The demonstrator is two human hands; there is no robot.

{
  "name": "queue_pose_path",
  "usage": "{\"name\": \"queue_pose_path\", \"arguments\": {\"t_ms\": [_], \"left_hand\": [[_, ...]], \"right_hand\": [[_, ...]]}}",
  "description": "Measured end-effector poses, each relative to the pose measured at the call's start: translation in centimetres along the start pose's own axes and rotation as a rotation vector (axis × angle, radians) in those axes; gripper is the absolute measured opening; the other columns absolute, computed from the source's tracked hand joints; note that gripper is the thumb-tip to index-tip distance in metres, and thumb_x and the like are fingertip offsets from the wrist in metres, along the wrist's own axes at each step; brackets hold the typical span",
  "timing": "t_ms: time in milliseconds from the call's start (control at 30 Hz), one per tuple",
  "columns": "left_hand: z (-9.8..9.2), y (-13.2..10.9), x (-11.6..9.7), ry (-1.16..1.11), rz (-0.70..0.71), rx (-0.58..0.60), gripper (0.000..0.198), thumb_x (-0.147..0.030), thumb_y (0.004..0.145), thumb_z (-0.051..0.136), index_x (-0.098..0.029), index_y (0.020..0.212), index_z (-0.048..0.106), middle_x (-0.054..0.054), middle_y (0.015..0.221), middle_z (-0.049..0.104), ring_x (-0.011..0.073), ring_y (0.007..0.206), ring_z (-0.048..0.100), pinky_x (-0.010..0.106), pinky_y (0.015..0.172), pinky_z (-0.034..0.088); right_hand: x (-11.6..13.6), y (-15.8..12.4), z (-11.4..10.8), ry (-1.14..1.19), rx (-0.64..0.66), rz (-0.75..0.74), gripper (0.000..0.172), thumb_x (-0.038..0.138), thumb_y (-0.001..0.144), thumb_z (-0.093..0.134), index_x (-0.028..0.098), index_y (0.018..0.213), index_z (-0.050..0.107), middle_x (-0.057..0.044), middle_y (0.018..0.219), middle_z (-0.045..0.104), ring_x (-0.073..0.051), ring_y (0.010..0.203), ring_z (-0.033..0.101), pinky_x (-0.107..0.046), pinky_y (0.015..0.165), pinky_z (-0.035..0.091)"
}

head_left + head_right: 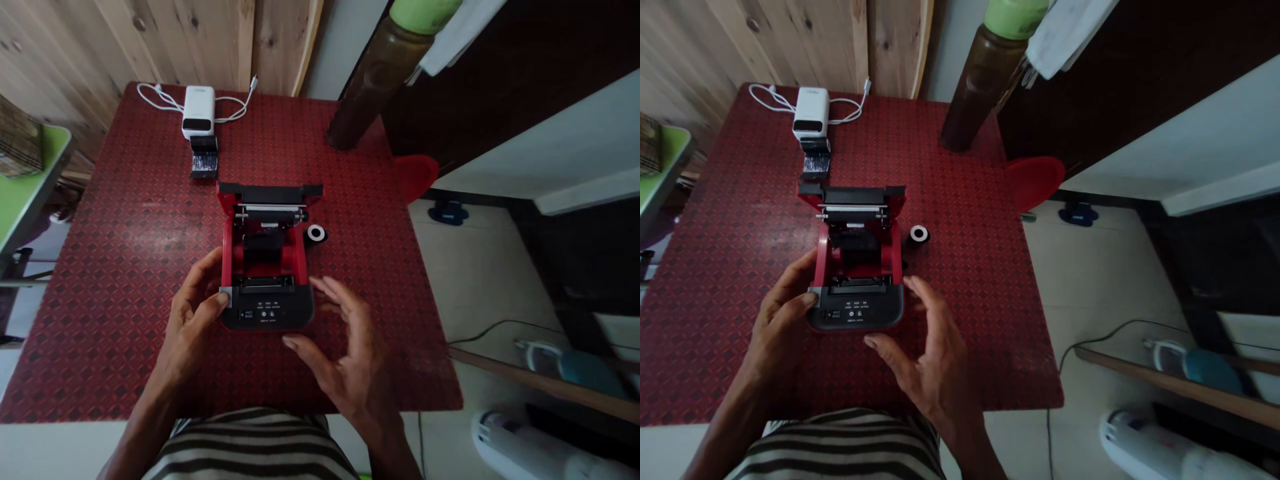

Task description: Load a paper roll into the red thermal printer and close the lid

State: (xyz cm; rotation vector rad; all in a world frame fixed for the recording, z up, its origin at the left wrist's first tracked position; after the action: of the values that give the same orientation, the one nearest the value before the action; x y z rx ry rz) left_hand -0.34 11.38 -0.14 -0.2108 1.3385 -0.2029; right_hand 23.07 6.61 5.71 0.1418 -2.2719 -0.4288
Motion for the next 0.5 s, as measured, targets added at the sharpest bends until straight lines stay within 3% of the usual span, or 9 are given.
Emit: {"name": "queue_pose_path", "arguments": {"t_ms": [100,200,367,500], "left_hand": [[-0.1,0.1,0.2,0.014,0.025,0.033,0.06,-0.044,0.103,0.08,-0.038,0.161,0.069,0.005,0.161,0.074,0.0367,0.149,0.07,0.048,0.118,0.06],[-0.5,0.3,0.3,0.046,0.08,0.048,0.059,-0.047,0.104,0.079,-0.036,0.161,0.069,0.006,0.168,0.068,0.0384,0.154,0.066,0.048,0.116,0.062],[-0.7,0.5,0.4,0.054,0.097,0.064,0.063,-0.05,0.103,0.08,-0.032,0.161,0.066,0.009,0.17,0.066,0.0399,0.16,0.06,0.054,0.122,0.059],[-0.5,0.5,0.2,0.047,0.092,0.067,0.061,-0.05,0.103,0.082,-0.031,0.159,0.066,0.01,0.165,0.07,0.0366,0.152,0.067,0.052,0.123,0.057]], "right_hand": [[1.1,2.8,-1.4,-0.075,-0.003,-0.113,0.039,0.03,0.113,0.071,0.026,0.151,0.067,-0.012,0.136,0.084,-0.028,0.119,0.084,-0.047,0.103,0.072],[2.0,6.2,-0.8,-0.133,0.012,-0.208,0.033,0.016,0.115,0.058,0.027,0.143,0.073,-0.009,0.133,0.086,-0.026,0.125,0.082,-0.049,0.111,0.068],[2.3,9.5,3.0,-0.062,0.172,-0.165,0.028,0.025,0.117,0.055,0.026,0.136,0.075,-0.008,0.122,0.088,-0.028,0.112,0.084,-0.05,0.102,0.069],[2.4,9.5,3.4,0.067,0.209,-0.08,0.023,0.035,0.12,0.057,0.027,0.121,0.078,-0.003,0.104,0.088,-0.022,0.097,0.084,-0.039,0.092,0.067]]}}
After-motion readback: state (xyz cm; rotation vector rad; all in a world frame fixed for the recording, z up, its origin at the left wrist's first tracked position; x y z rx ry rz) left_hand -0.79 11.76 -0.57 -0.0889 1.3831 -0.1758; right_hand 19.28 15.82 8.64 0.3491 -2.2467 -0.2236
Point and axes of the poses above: each hand's wrist, its own y-axis towards the middle knuckle, its own z-axis out of the palm, x = y × z, the point moved 8 cm from there along y, towards the middle knuckle
